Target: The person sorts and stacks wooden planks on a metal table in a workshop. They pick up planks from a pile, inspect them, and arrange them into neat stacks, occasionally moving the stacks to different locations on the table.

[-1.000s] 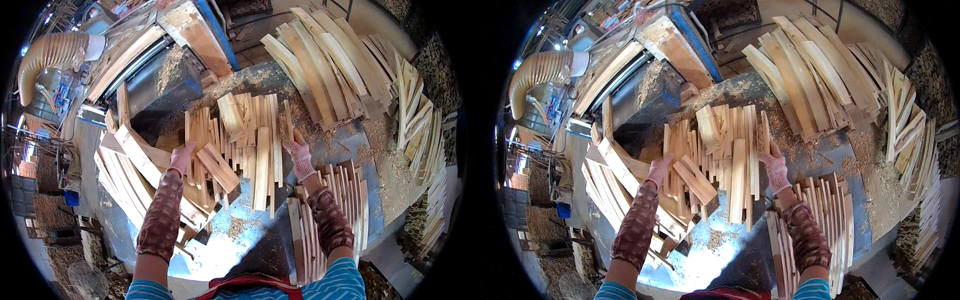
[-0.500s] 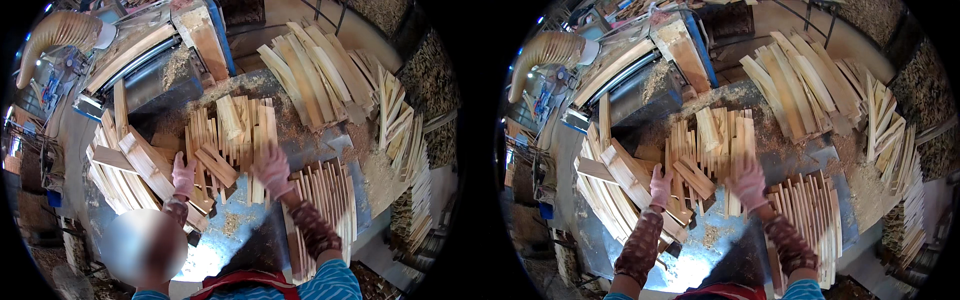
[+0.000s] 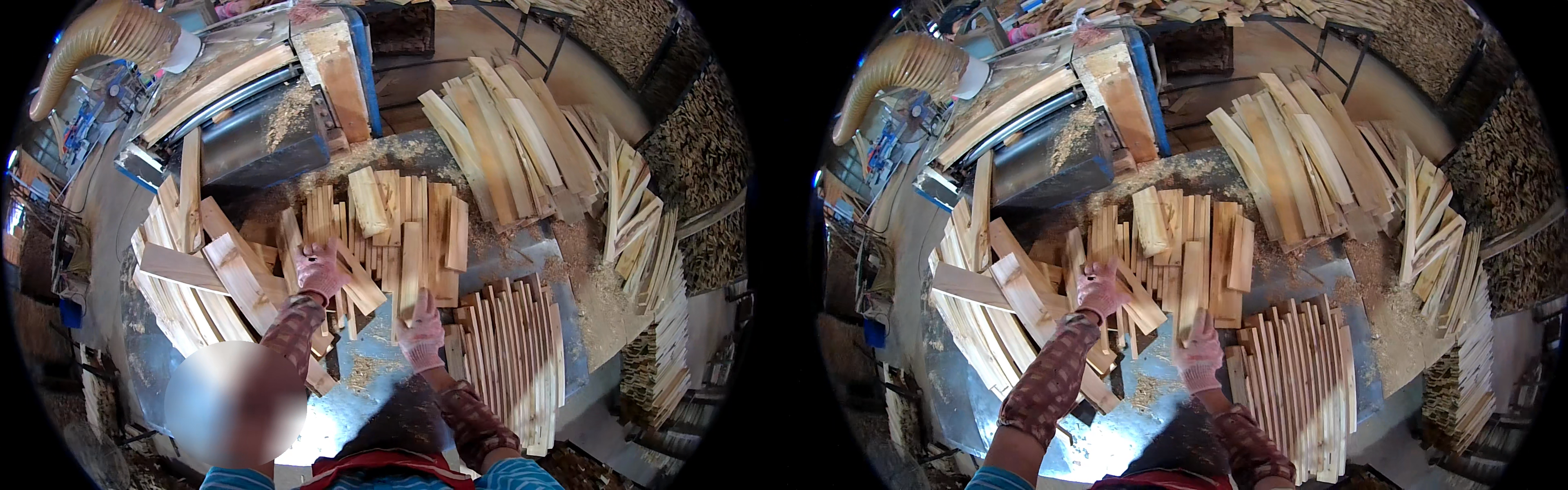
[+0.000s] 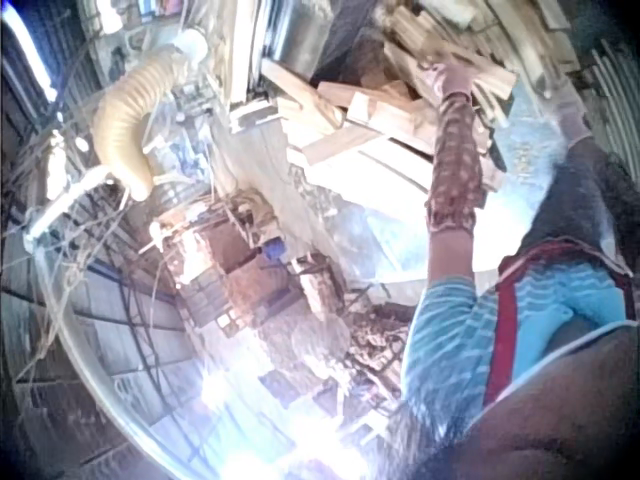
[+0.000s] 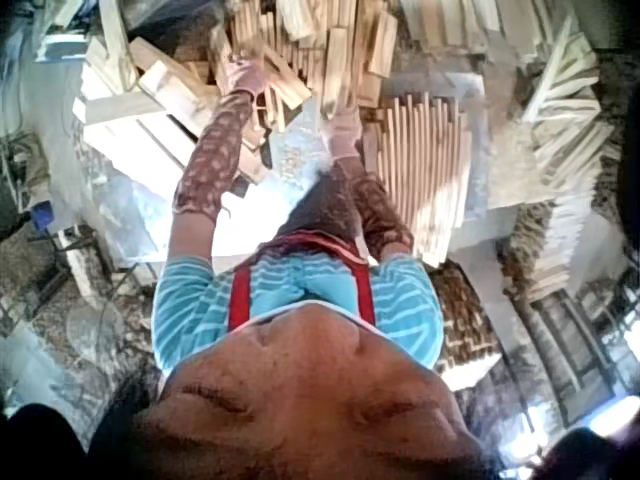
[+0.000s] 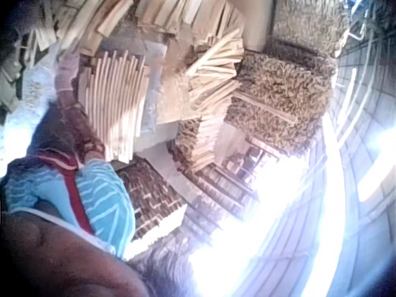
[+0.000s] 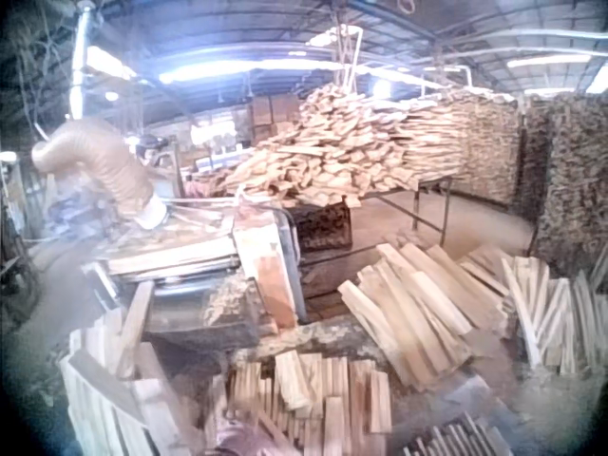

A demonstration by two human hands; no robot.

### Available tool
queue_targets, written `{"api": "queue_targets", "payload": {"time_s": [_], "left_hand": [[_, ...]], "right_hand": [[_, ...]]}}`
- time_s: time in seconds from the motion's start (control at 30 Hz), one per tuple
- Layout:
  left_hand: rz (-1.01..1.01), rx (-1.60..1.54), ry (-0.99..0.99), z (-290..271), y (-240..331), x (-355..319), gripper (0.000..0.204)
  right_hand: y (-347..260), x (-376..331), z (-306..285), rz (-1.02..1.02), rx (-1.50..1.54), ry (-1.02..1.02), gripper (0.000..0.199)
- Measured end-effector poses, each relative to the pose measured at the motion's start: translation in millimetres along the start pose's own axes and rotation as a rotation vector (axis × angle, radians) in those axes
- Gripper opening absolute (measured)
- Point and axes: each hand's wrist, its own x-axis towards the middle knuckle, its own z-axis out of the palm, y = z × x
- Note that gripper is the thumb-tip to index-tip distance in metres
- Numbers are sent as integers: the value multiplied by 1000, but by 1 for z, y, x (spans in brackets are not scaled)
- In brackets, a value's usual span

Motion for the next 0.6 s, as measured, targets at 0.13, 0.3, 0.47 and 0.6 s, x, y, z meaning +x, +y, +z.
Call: {"api": "queue_targets", "payload": {"time_s": [0.13, 0.3, 0.47, 0.6], "left_hand": [[-28, 7, 11, 4, 32, -11, 73], [12, -701, -69, 14, 10, -10, 32], [-68, -1474, -203, -41, 11, 34, 24], [-7, -1598, 62, -52, 24, 99, 41]], "right_hand": [[-10, -2, 8, -193, -416, 47, 100], [-1, 10, 9, 70, 65, 77, 71], [12, 8, -1, -123, -116, 23, 81], [-4, 5, 7, -195, -273, 79, 89]]}}
